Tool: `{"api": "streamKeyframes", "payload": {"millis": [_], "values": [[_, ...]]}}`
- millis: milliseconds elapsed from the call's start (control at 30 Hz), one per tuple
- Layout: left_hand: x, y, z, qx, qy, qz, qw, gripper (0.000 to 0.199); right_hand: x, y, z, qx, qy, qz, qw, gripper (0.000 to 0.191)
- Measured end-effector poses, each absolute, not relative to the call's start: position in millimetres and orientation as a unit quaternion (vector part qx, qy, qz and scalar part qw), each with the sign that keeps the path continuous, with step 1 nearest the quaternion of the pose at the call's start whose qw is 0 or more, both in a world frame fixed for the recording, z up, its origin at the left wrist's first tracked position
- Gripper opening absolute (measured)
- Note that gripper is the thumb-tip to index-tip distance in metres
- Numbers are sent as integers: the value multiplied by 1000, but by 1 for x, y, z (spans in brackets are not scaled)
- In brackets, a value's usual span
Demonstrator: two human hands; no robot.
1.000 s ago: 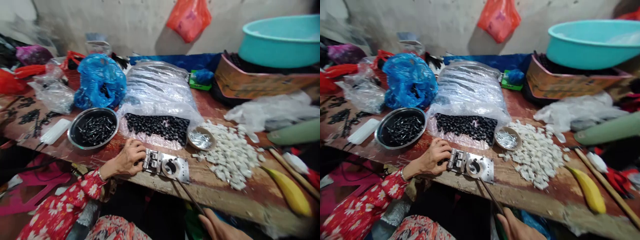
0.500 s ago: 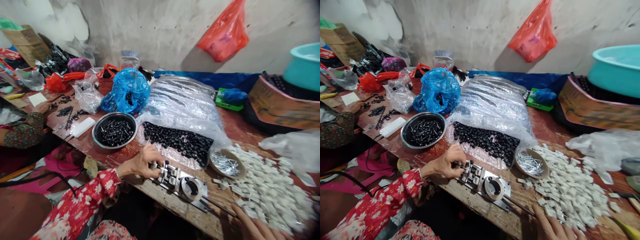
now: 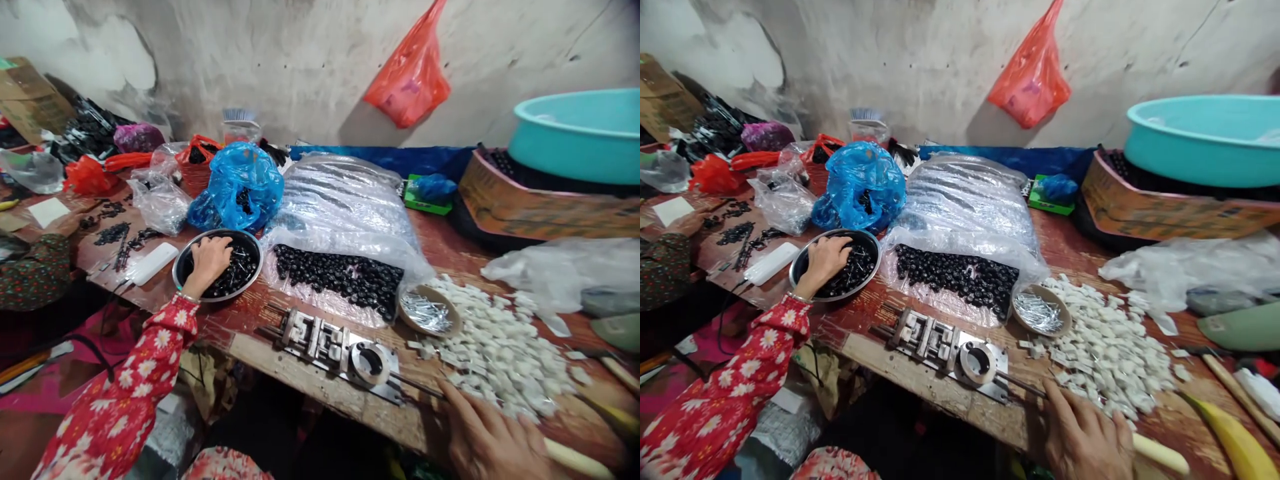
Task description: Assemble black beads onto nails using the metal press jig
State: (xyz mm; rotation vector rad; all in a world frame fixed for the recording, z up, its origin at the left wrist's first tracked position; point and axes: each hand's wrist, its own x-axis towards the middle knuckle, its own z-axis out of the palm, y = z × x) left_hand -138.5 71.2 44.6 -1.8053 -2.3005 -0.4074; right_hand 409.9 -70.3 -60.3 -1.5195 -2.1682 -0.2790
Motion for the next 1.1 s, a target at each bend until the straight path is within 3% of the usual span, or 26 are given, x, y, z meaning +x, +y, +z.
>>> {"api": "streamKeyframes", "payload": {"millis": [200,367,733,900,1100], "values": [[-118,46,46,-676,-692,-221,127,30,384,-57,-47,-546,-791,-150,229,36],[-61,27,25,-802,-537,-261,9,23,370,-38,-43,-534,-801,-118,242,31],[3,83,-3,-750,-651,-114,-25,14,303,0,2,-526,-796,69,292,26],[0,79,-12,-759,-631,-156,-38,15,249,51,11,-520,-825,94,202,22],[-6,54,-9,-754,-537,-348,-146,15,209,91,4,-527,-845,58,61,20]]}}
